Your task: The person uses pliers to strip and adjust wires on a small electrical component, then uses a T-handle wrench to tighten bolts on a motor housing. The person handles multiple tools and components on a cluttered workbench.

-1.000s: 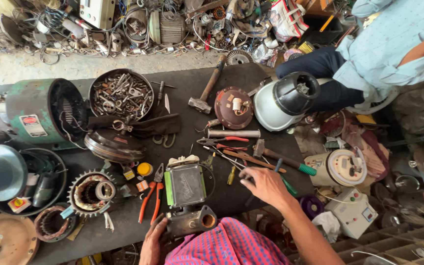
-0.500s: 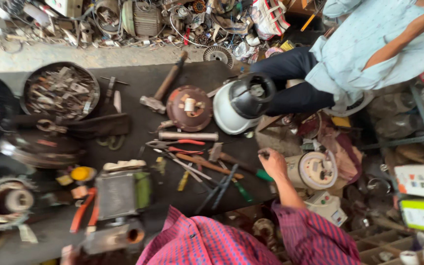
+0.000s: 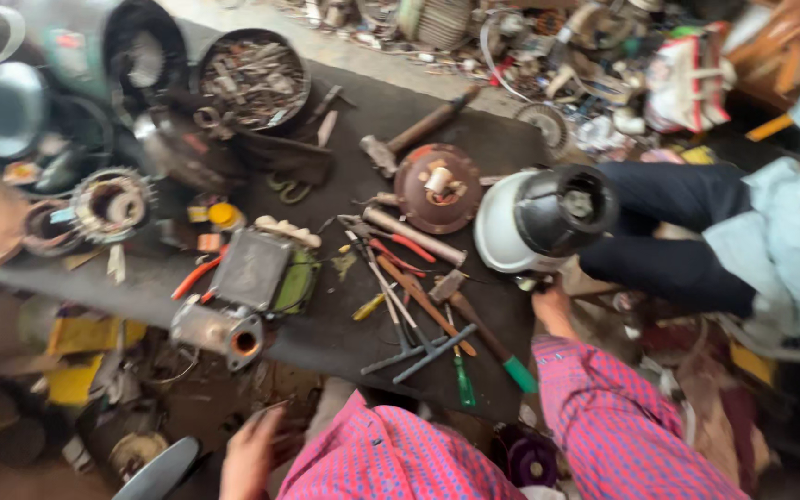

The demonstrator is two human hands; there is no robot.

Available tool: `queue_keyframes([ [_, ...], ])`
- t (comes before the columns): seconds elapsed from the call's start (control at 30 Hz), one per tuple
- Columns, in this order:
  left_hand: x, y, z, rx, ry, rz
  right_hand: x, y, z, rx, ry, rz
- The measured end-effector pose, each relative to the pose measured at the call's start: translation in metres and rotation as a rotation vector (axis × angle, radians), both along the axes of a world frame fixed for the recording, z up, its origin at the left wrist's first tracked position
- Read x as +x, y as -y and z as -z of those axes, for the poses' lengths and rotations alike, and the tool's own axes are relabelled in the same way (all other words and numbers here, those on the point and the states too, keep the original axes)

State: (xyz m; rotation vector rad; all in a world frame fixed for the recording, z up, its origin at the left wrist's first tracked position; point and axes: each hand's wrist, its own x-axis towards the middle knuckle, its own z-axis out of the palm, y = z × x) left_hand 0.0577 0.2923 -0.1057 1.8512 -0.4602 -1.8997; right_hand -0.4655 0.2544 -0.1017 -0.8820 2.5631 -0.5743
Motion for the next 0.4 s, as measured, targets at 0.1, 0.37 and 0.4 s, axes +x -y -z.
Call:
queue_keyframes([
  [0.1,-0.046,0.001,-0.01,-0.194,-0.023,0.228,-0.005,-0.018,0.002,0.098,-0.17,-0.224],
  [0.37,-0.165,0.067,-0.051,-0.904,0.449,1.106,-0.012,-0.088,0.004,-0.042,-0.264,-0.459],
  [0.4,-0.178,0.071,-0.053,-0.939,0.407,1.161,-0.016,-0.105,-0.001,-0.045,-0.267,-0.463],
])
